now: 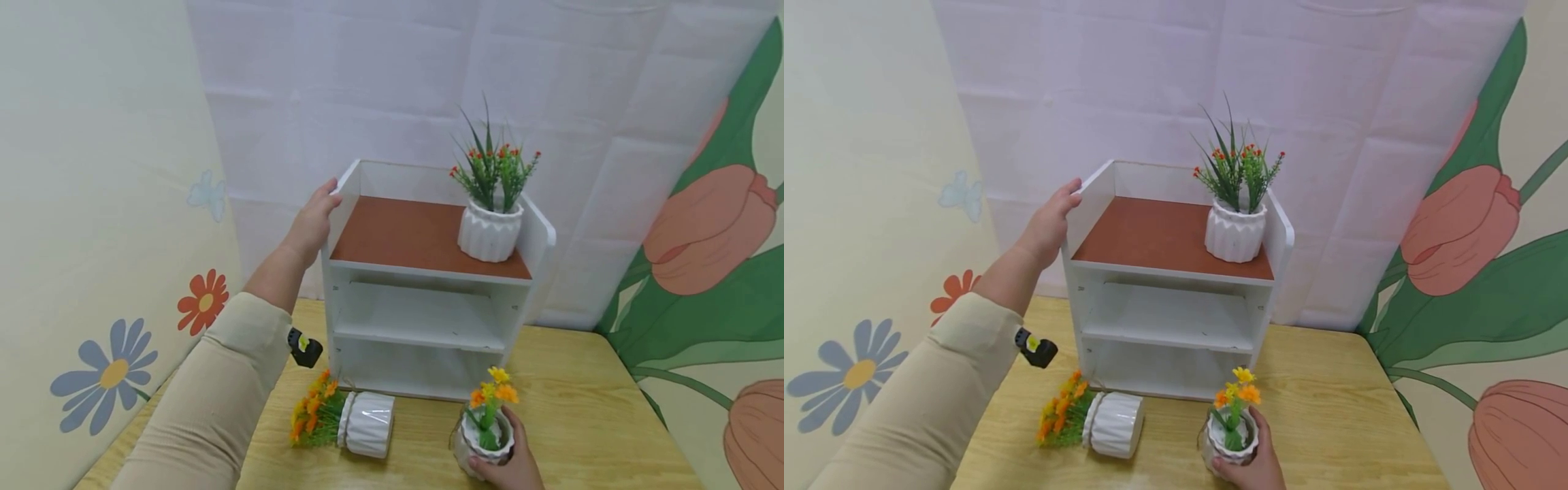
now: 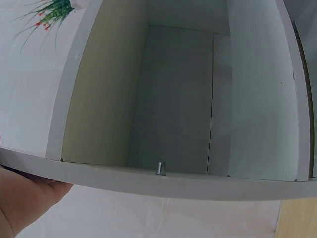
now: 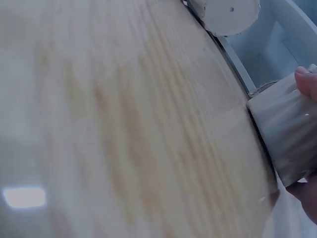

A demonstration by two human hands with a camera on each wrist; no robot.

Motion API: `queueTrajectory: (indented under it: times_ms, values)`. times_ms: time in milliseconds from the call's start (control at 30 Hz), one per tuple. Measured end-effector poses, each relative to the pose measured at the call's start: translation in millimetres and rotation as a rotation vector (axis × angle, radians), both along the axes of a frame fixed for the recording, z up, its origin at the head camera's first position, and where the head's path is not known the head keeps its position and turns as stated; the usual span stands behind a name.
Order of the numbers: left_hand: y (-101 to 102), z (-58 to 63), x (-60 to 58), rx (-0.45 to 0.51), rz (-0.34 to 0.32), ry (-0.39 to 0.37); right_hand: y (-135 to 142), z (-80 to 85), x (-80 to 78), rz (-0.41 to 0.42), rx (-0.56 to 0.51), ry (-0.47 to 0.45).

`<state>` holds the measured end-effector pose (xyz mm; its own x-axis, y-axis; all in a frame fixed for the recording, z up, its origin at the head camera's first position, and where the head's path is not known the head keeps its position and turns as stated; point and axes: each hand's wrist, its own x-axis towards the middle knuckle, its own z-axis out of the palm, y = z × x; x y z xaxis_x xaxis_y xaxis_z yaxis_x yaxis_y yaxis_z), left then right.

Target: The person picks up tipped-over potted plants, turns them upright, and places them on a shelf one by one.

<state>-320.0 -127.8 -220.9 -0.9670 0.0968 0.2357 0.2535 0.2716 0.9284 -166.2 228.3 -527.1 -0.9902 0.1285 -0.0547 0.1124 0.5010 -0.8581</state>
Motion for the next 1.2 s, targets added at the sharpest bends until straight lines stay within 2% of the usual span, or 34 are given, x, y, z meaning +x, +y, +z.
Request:
queueTrajectory:
  times_ms: [133,433,633,900,1200]
  values:
    - [0,0.6,0.8,-0.003,0.002,0.001,-5,7.3,1.8,-0.011,-0.018,-0.037]
    - [0,0.6,0.7,-0.014,0.012,0.002,-14,24.5,5.2,-0.038,-0.02,-0.049]
    - [1,-0.1,-1.1,-0.011,0.018,-0.002,-20,40.0,10.5,-0.042,-0.032,0.023]
    - [0,0.3,-1.3,-0.014,0.022,0.002,-30,64.1,14.1,-0.059,-0.057,0.055]
    - [1,0.9,0.7,-0.012,0.014,0.001,-39,88.1,14.5,-0.082,-0.028,0.103]
